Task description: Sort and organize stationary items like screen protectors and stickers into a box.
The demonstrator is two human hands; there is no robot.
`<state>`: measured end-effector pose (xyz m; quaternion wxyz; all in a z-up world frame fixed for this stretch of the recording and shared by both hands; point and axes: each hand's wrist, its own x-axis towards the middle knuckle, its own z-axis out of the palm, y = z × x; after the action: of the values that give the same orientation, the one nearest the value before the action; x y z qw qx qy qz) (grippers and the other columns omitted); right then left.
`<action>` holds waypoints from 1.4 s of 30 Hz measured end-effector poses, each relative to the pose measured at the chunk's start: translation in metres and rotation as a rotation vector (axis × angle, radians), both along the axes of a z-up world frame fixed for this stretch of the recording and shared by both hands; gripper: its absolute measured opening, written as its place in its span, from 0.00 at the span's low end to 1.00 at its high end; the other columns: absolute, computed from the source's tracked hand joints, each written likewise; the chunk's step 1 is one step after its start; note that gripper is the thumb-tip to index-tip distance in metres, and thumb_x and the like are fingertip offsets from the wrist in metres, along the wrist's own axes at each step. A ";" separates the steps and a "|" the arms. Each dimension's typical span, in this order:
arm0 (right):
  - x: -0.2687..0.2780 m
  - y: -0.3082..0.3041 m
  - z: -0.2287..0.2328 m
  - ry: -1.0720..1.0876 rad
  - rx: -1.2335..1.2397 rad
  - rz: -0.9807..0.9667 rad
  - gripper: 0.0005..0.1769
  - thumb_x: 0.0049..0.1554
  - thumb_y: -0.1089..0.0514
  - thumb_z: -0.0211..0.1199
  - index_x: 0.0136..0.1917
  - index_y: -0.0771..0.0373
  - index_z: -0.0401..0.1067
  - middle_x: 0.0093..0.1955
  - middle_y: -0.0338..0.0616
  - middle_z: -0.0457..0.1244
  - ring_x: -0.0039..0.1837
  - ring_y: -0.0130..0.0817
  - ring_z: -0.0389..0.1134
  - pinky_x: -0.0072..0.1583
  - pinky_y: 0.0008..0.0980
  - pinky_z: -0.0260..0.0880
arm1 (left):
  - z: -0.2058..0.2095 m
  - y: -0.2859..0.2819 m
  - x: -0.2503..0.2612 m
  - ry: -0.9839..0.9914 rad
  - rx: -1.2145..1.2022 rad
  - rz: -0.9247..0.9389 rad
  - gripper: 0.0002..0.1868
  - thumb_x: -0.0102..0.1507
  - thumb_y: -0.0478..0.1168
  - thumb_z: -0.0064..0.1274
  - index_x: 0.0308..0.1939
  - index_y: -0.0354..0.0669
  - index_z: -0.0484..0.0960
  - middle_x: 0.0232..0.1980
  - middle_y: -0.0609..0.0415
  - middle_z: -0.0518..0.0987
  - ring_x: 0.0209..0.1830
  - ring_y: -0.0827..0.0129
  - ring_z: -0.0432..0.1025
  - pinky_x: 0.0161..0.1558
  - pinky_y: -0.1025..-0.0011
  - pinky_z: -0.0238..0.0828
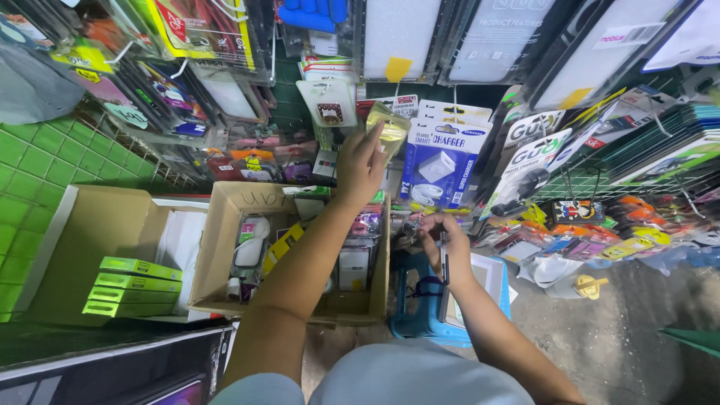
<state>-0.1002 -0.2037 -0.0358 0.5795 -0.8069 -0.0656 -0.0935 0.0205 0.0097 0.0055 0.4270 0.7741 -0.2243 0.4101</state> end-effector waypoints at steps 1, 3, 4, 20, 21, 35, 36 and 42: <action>0.000 -0.001 0.000 0.000 0.000 0.000 0.13 0.56 0.71 0.64 0.54 0.64 0.70 0.45 0.39 0.67 0.49 0.25 0.68 0.54 0.24 0.68 | -0.003 -0.001 0.003 0.000 0.000 0.000 0.31 0.64 0.28 0.54 0.71 0.46 0.70 0.48 0.48 0.76 0.49 0.52 0.71 0.53 0.57 0.70; 0.000 -0.002 -0.001 -0.039 0.003 0.015 0.13 0.56 0.72 0.63 0.54 0.64 0.69 0.46 0.39 0.67 0.49 0.24 0.68 0.54 0.24 0.68 | -0.008 -0.002 0.009 0.023 0.043 0.038 0.32 0.63 0.28 0.53 0.72 0.50 0.70 0.48 0.49 0.76 0.49 0.53 0.72 0.53 0.58 0.71; 0.000 -0.002 -0.002 -0.039 0.003 0.015 0.13 0.56 0.72 0.63 0.54 0.64 0.69 0.46 0.39 0.67 0.49 0.24 0.68 0.54 0.24 0.68 | -0.009 -0.002 0.012 0.023 0.043 0.038 0.32 0.63 0.28 0.53 0.72 0.50 0.70 0.48 0.49 0.76 0.49 0.53 0.72 0.53 0.58 0.71; -0.009 -0.006 -0.011 -0.103 -0.051 0.113 0.10 0.59 0.67 0.64 0.55 0.64 0.69 0.47 0.39 0.66 0.51 0.26 0.68 0.56 0.26 0.68 | -0.064 0.020 -0.043 0.183 -0.067 0.053 0.25 0.64 0.29 0.54 0.65 0.44 0.73 0.58 0.44 0.77 0.59 0.48 0.72 0.62 0.56 0.70; -0.008 -0.005 -0.017 -0.106 -0.050 0.119 0.11 0.59 0.67 0.65 0.55 0.64 0.69 0.47 0.40 0.65 0.50 0.27 0.67 0.55 0.26 0.68 | -0.070 0.027 -0.053 0.181 -0.053 0.048 0.23 0.64 0.29 0.54 0.63 0.44 0.75 0.58 0.44 0.77 0.60 0.47 0.71 0.63 0.56 0.69; -0.032 0.074 -0.072 0.187 -0.571 0.512 0.26 0.52 0.70 0.62 0.63 0.62 0.64 0.44 0.53 0.70 0.44 0.53 0.71 0.46 0.46 0.70 | -0.154 0.128 -0.209 0.489 -0.098 0.316 0.14 0.65 0.30 0.56 0.55 0.42 0.80 0.51 0.46 0.81 0.52 0.51 0.76 0.54 0.59 0.73; -0.031 0.077 -0.087 0.099 -0.549 0.530 0.21 0.55 0.66 0.64 0.61 0.64 0.64 0.45 0.56 0.71 0.47 0.56 0.71 0.47 0.48 0.71 | -0.161 0.131 -0.217 0.534 -0.154 0.287 0.14 0.66 0.30 0.55 0.55 0.42 0.80 0.50 0.46 0.81 0.51 0.53 0.77 0.52 0.61 0.74; -0.025 0.102 -0.142 0.306 -0.245 0.500 0.16 0.62 0.63 0.60 0.62 0.63 0.66 0.49 0.50 0.73 0.52 0.39 0.77 0.51 0.34 0.75 | -0.157 0.136 -0.255 0.647 -0.112 0.245 0.13 0.65 0.32 0.58 0.53 0.42 0.81 0.49 0.47 0.81 0.49 0.54 0.77 0.51 0.61 0.74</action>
<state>-0.1250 -0.1019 -0.1782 0.4862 -0.8342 -0.1851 0.1829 -0.2340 0.1453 -0.1512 0.4654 0.8605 0.0405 0.2033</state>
